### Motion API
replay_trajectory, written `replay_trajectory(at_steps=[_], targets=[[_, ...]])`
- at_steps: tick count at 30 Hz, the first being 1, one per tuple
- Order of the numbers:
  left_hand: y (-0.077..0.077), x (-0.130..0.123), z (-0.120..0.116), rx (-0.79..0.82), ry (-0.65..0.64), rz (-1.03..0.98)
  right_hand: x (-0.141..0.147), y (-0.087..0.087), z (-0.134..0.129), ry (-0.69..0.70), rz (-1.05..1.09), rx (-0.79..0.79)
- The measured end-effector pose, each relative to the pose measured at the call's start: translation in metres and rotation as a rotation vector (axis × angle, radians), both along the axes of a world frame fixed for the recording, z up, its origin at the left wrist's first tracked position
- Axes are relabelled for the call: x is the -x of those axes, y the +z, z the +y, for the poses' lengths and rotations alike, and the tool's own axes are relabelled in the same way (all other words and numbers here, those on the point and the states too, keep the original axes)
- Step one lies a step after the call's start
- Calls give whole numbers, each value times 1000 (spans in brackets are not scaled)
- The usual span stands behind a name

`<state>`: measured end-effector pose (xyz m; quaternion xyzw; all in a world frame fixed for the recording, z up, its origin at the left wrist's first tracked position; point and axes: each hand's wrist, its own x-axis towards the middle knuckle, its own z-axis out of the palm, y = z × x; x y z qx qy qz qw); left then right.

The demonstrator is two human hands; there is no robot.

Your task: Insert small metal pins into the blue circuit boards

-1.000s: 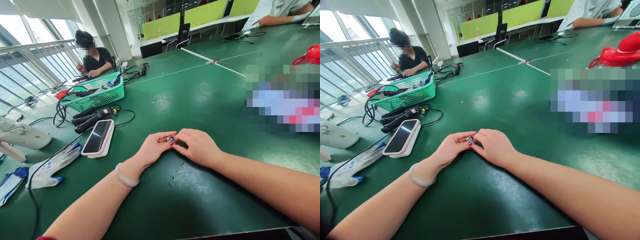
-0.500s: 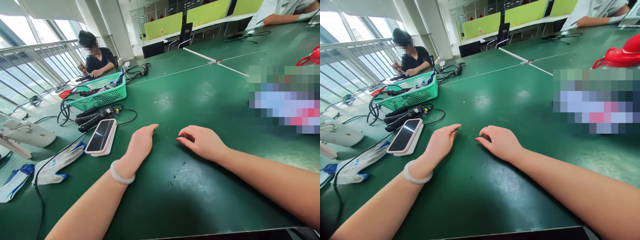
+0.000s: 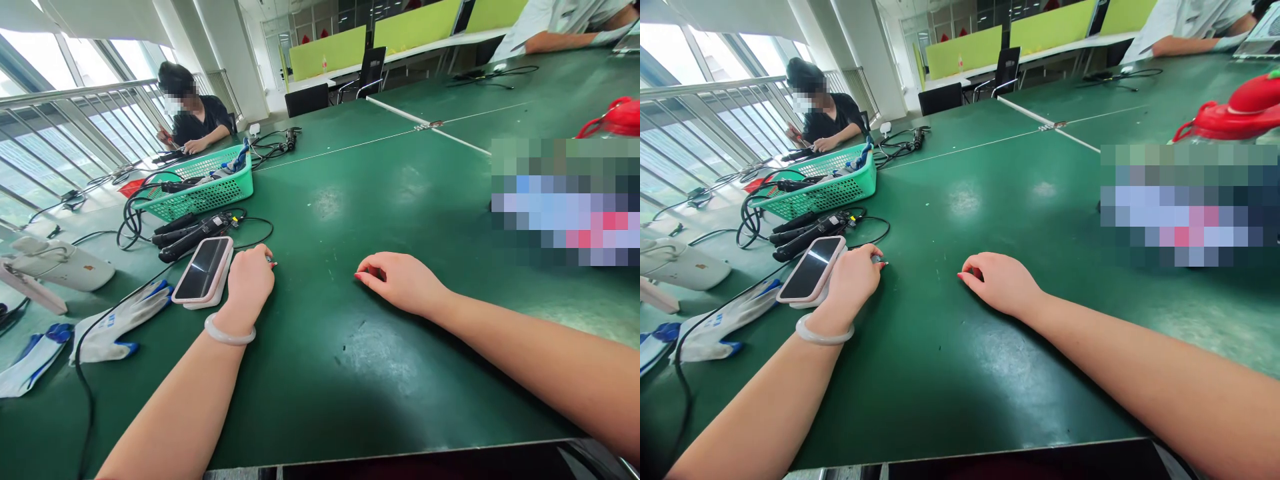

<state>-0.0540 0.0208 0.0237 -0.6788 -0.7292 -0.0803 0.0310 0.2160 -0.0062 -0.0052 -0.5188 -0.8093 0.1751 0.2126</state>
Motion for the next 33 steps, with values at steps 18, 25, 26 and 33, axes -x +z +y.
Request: replay_trajectory(at_steps=[18, 25, 26, 33], targets=[[-24, -66, -18, 203, -423, -1170, 11, -4, 2, 157, 55, 0], [-14, -79, -35, 294, -454, -1298, 12, -7, 2, 202, 33, -12], [-14, -77, -33, 283, -425, -1287, 12, -8, 2, 206, 31, -17], [-21, -72, -28, 240, -373, -1131, 12, -6, 0, 209, 35, -49]])
